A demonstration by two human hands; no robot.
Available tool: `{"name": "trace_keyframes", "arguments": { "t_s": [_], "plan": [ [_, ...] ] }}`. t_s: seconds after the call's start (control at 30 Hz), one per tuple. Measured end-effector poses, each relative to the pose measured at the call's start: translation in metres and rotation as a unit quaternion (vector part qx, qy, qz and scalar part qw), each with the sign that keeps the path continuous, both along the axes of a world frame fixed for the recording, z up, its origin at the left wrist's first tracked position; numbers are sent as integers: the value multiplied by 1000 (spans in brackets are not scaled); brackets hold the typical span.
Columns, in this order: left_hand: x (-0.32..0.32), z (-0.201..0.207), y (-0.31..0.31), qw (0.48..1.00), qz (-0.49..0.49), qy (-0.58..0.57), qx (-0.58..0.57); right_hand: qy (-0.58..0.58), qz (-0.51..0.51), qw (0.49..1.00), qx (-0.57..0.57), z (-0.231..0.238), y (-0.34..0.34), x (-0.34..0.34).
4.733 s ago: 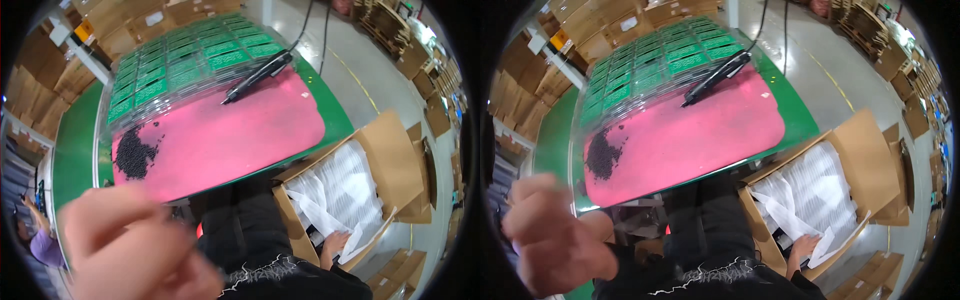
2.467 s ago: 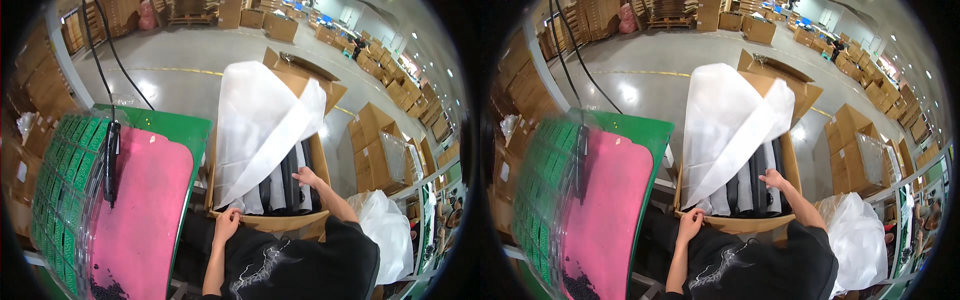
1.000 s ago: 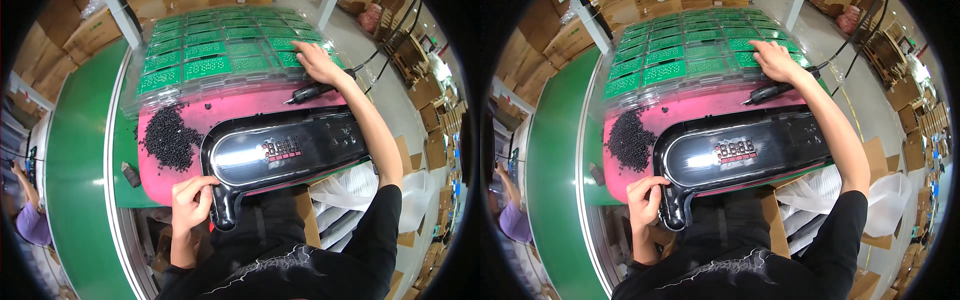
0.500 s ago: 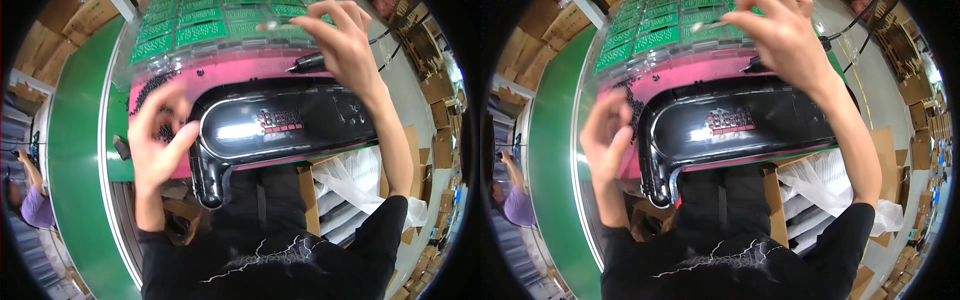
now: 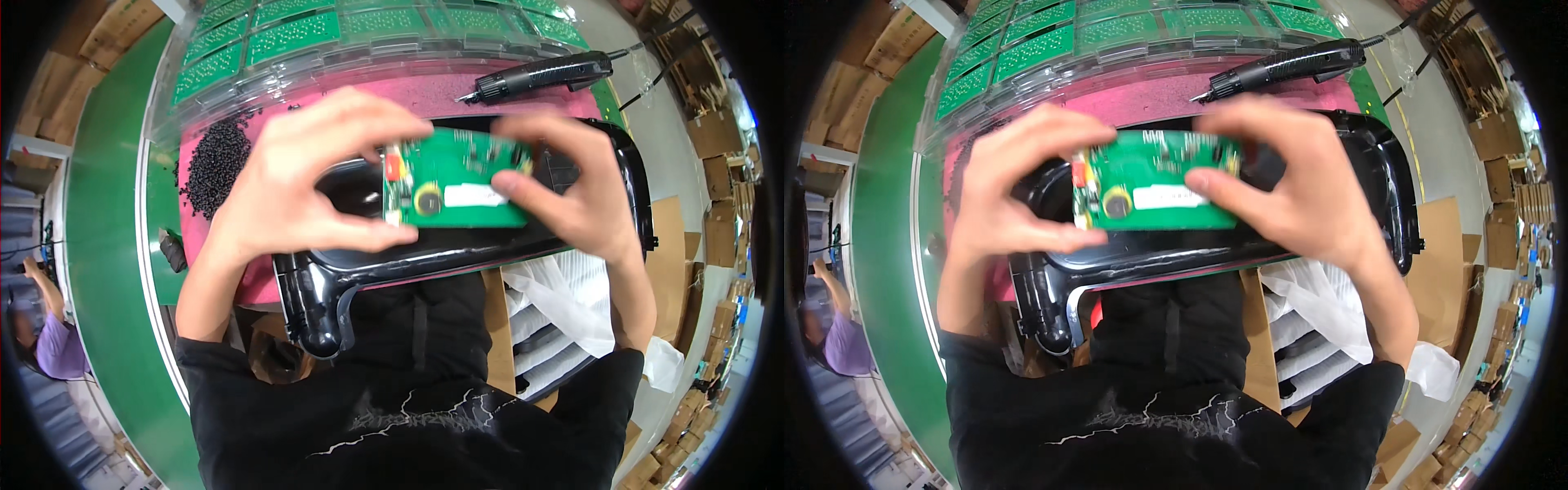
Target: Assembling circuit boards into plastic housings using an electric screwdriver and packing them into boxes.
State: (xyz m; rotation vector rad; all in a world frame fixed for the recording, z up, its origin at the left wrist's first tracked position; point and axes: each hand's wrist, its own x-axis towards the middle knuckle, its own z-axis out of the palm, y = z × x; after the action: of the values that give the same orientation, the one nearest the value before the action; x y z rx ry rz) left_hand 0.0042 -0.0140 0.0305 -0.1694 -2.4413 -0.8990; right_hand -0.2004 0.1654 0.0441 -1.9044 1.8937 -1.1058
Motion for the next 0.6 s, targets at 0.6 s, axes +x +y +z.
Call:
{"name": "trace_keyframes", "arguments": {
  "t_s": [0.6],
  "plan": [
    [-4, -31, 14, 983, 49, -177, 7, -49, 76, 992, 83, -44, 16, -30]
  ]
}}
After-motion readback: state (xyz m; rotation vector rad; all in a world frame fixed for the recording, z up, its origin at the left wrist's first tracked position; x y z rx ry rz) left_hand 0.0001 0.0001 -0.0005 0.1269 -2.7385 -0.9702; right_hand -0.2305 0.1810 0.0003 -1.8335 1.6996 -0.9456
